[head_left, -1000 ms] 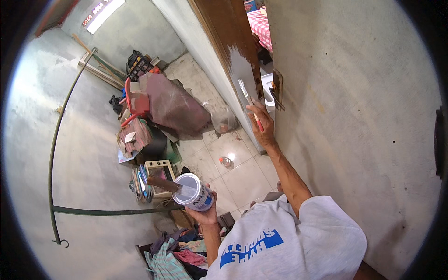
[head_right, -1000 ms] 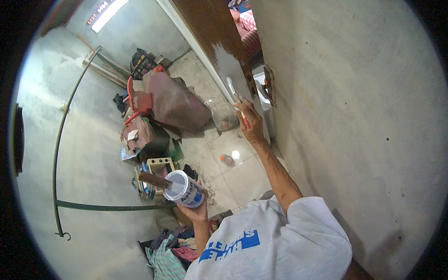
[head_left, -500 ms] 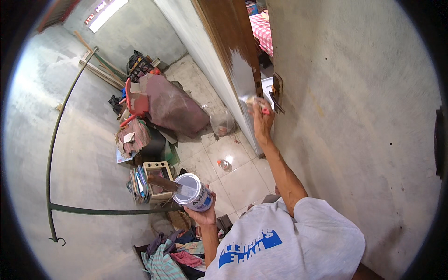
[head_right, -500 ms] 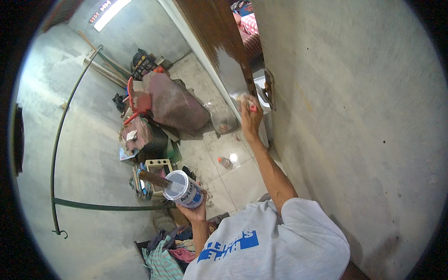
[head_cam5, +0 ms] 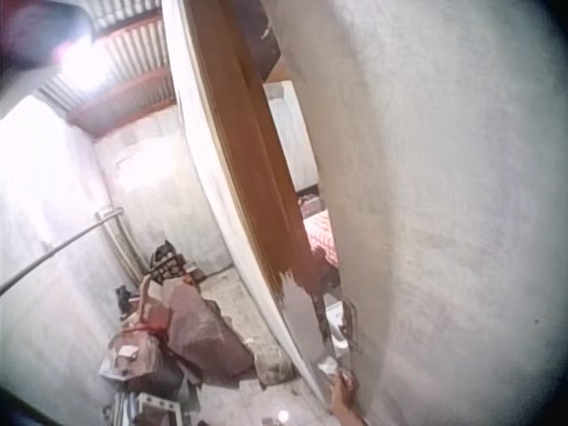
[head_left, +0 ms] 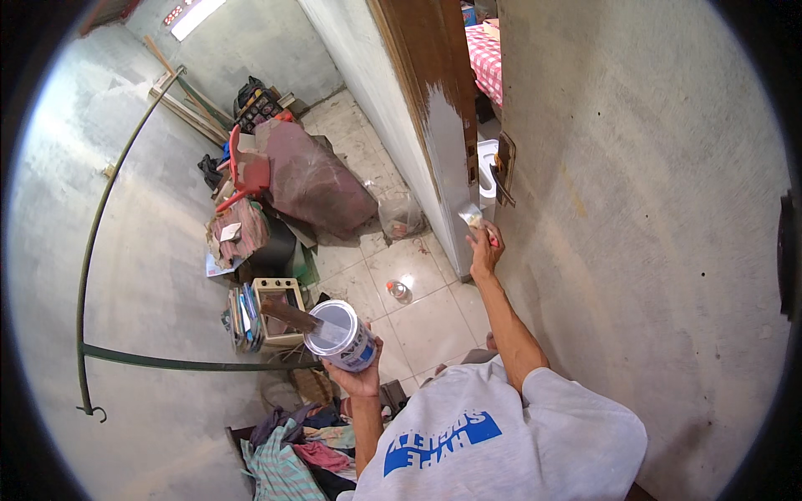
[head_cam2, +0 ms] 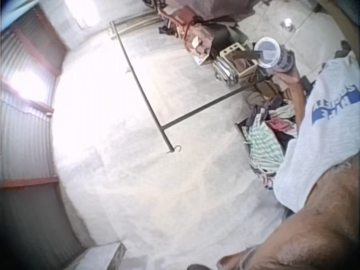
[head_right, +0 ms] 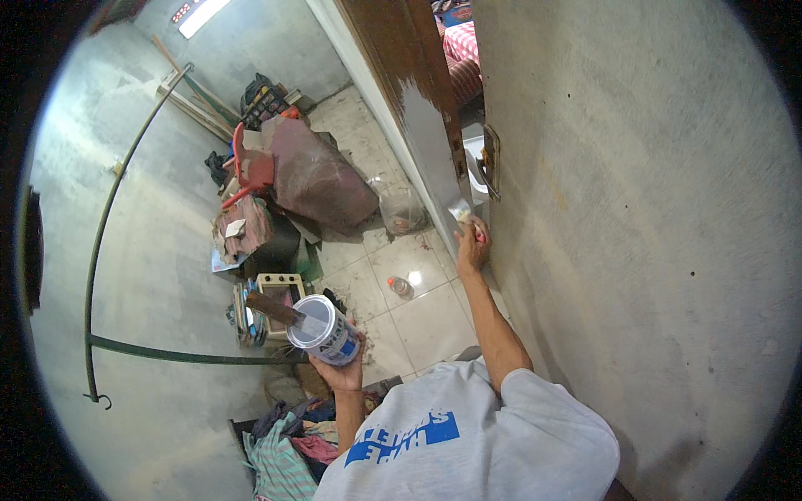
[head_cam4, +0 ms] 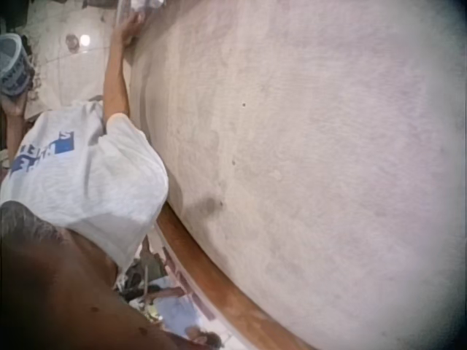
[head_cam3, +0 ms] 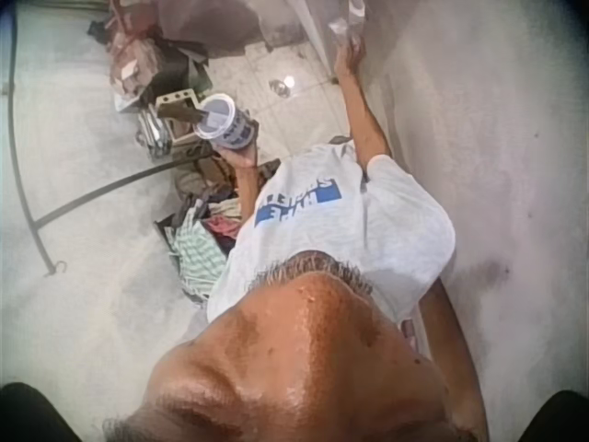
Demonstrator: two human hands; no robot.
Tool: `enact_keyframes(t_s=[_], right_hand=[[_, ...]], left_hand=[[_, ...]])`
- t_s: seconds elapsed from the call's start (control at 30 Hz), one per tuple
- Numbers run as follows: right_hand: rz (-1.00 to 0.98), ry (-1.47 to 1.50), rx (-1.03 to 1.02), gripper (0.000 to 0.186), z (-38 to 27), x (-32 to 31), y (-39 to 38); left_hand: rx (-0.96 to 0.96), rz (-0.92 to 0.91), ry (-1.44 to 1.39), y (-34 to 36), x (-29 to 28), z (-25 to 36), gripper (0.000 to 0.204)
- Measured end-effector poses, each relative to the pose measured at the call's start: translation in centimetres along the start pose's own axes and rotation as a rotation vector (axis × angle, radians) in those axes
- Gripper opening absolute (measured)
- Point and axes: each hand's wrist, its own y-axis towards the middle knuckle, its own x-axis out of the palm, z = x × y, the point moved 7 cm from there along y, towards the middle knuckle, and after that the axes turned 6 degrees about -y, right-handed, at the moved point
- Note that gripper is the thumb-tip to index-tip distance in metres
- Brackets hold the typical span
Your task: The person paints a wooden door frame white using a paintbrush and a small paint can. They repeatedly dip the brush into the can and apply paint to the vertical edges of the frame.
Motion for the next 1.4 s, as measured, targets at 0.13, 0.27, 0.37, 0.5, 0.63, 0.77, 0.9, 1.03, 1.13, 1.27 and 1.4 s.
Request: enact_keyframes(t_s=[0.13,0.27,0.37,0.5,0.63,0.77,0.9,1.03,1.13,1.27,1.4], right_hand=[[-0.051,-0.323,-0.318,0.021,-4.5,2.4,-0.7],[-0.094,-0.467,-0.671,0.022,-10.1,6.5,-3.3],[-0.184,-0.573,-0.683,0.019,-9.2,6.6,-2.9],[-0.162,-0.572,-0.683,0.018,-9.1,5.7,-4.5],[-0.113,-0.559,-0.708,0.017,-10.8,6.2,-3.3],[-0.267,-0.619,-0.705,0.017,-9.4,6.4,-4.7],[-0.073,-0.399,-0.347,0.020,-5.1,2.7,-1.9],[-0.114,-0.097,-0.136,0.027,-5.4,6.2,0.5],[-0.234,0.003,-0.297,0.028,-13.7,12.5,-1.8],[-0.370,0.182,-0.522,0.027,-21.2,15.5,-3.4],[-0.371,0.143,-0.432,0.028,-14.6,11.4,-0.3]], left_hand=[[0.015,0.015,0.029,-0.3,0.0,0.3,0.082],[0.020,0.020,0.016,-0.4,-0.6,0.4,0.082],[0.011,0.011,-0.011,0.0,-0.4,0.0,0.082],[0.017,0.006,-0.032,-0.4,-0.3,0.1,0.083],[0.008,0.000,-0.017,-0.1,-0.4,0.1,0.082],[-0.009,0.016,-0.045,-0.3,-0.7,0.3,0.081],[0.006,-0.002,-0.022,-0.2,-0.7,0.1,0.083],[-0.007,-0.004,-0.018,0.0,-0.8,0.1,0.083],[0.035,-0.003,-0.014,-0.4,-1.1,0.5,0.084],[0.024,-0.023,-0.066,-0.1,-1.9,0.0,0.086],[-0.007,-0.040,-0.081,-0.1,-1.8,-0.4,0.087]])
